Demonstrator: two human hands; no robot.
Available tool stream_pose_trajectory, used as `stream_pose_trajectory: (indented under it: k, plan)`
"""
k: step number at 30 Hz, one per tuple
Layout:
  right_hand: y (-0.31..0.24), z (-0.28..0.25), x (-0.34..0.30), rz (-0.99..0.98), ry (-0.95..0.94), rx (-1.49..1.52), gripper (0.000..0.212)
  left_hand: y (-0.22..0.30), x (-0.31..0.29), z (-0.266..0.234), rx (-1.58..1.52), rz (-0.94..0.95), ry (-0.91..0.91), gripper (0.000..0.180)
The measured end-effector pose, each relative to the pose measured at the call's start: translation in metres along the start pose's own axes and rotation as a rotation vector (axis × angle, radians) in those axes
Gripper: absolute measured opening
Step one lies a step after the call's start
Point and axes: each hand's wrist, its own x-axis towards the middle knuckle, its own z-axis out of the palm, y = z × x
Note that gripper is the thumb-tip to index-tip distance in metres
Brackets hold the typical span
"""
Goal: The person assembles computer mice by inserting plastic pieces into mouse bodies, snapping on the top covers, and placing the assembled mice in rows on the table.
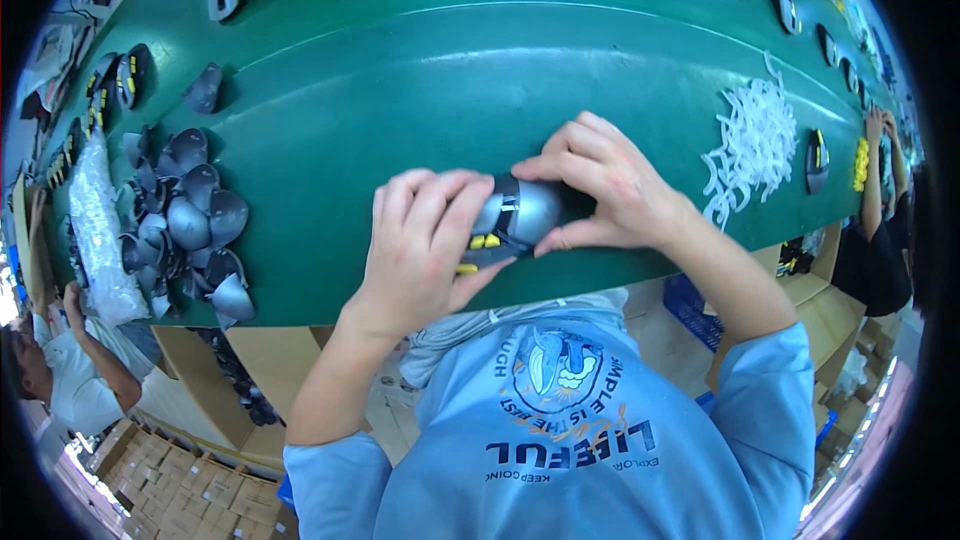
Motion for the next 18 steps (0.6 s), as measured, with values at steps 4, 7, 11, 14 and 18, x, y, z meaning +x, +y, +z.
stream_pose_trajectory:
  k: [4, 7, 11, 14, 18]
  plan:
    - [-0.002, 0.004, -0.009, -0.065, 0.072, 0.077, 0.069, 0.0, -0.012, 0.014, 0.016, 0.086, 0.129, 0.07]
    - [0.001, 0.006, -0.01, -0.097, 0.093, 0.089, 0.066, 0.0, -0.014, 0.019, 0.007, 0.082, 0.186, 0.057]
    - [0.004, 0.011, -0.014, -0.092, 0.139, 0.114, 0.063, -0.003, -0.016, 0.024, 0.03, 0.095, 0.229, 0.05]
    - [-0.001, 0.0, -0.008, -0.019, 0.053, 0.048, 0.063, 0.0, -0.011, 0.015, 0.001, -0.007, 0.15, 0.06]
    - [-0.005, -0.015, 0.01, 0.055, -0.147, -0.12, 0.063, 0.008, -0.002, 0.002, 0.022, -0.189, -0.013, 0.072]
